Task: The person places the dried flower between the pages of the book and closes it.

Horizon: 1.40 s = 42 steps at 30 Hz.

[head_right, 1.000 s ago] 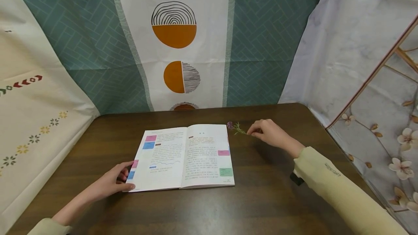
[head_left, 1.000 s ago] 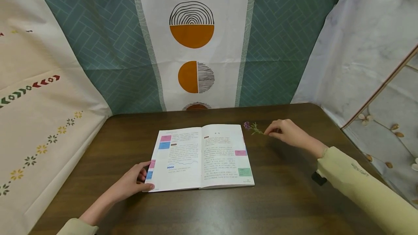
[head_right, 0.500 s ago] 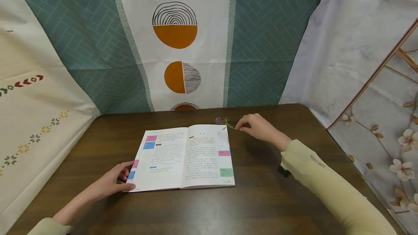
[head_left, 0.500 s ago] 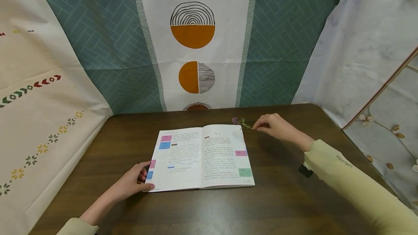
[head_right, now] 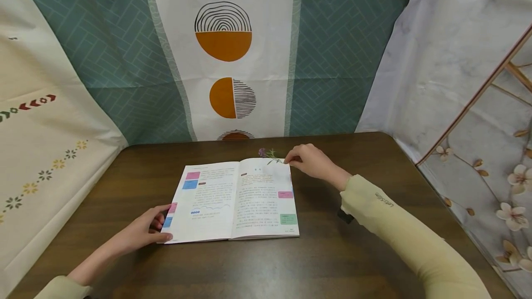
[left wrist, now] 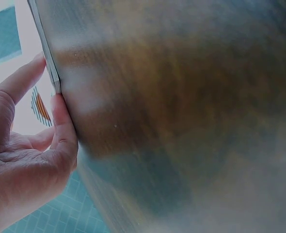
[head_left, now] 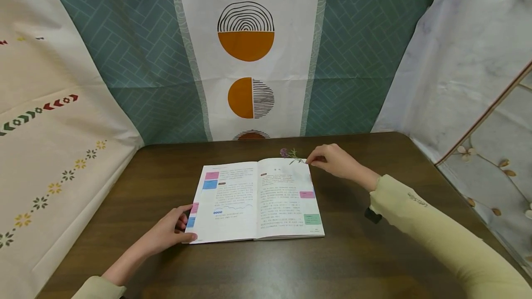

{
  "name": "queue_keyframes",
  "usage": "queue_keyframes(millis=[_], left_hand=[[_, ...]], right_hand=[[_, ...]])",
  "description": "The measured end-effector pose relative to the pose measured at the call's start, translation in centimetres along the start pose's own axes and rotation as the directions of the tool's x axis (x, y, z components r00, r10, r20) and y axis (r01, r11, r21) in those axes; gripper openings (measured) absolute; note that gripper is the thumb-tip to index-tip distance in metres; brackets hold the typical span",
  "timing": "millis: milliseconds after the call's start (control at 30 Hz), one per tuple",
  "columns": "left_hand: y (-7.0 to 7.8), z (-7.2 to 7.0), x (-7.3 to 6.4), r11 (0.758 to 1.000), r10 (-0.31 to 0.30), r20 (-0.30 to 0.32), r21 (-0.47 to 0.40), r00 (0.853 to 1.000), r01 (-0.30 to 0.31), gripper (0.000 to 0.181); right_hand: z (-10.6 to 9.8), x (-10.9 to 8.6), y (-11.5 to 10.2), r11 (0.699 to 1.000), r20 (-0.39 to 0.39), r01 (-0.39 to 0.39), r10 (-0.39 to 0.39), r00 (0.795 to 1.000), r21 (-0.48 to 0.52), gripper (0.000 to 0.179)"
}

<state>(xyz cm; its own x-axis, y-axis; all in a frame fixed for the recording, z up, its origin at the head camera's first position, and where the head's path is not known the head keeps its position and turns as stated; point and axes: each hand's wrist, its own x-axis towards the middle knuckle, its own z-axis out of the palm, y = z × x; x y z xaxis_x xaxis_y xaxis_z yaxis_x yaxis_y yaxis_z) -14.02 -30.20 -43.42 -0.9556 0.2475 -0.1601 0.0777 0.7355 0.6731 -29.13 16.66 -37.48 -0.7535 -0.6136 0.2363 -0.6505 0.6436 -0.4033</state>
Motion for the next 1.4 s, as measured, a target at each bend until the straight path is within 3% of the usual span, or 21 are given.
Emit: queue_keyframes(millis=[267, 800, 1100, 1400], left_hand=[[0.1, -0.1, 0.1, 1.000, 0.002, 0.002, -0.008, 1.000, -0.002, 0.087], [-0.4, 0.1, 0.2, 1.000, 0.025, -0.010, -0.003, 1.000, -0.025, 0.086], [-0.3, 0.0, 0.2, 0.999, 0.033, -0.012, -0.004, 0.999, -0.034, 0.086], [-0.1, 0.0, 0.1, 1.000, 0.017, -0.010, 0.003, 1.000, -0.017, 0.087]], right_hand=[[1.7, 0.9, -1.7, 0.993, 0.001, -0.099, 0.099, 0.995, 0.062, 0.015], [4.5, 1.4, -3.3, 0.981, 0.110, -0.108, 0.090, 0.990, 0.163, 0.014], [5.8, 1.2, -3.3, 0.951, 0.153, -0.178, 0.143, 0.978, 0.252, 0.012], [6.8, 0.6, -3.3, 0.943, 0.180, -0.206, 0.162, 0.970, 0.261, 0.009]])
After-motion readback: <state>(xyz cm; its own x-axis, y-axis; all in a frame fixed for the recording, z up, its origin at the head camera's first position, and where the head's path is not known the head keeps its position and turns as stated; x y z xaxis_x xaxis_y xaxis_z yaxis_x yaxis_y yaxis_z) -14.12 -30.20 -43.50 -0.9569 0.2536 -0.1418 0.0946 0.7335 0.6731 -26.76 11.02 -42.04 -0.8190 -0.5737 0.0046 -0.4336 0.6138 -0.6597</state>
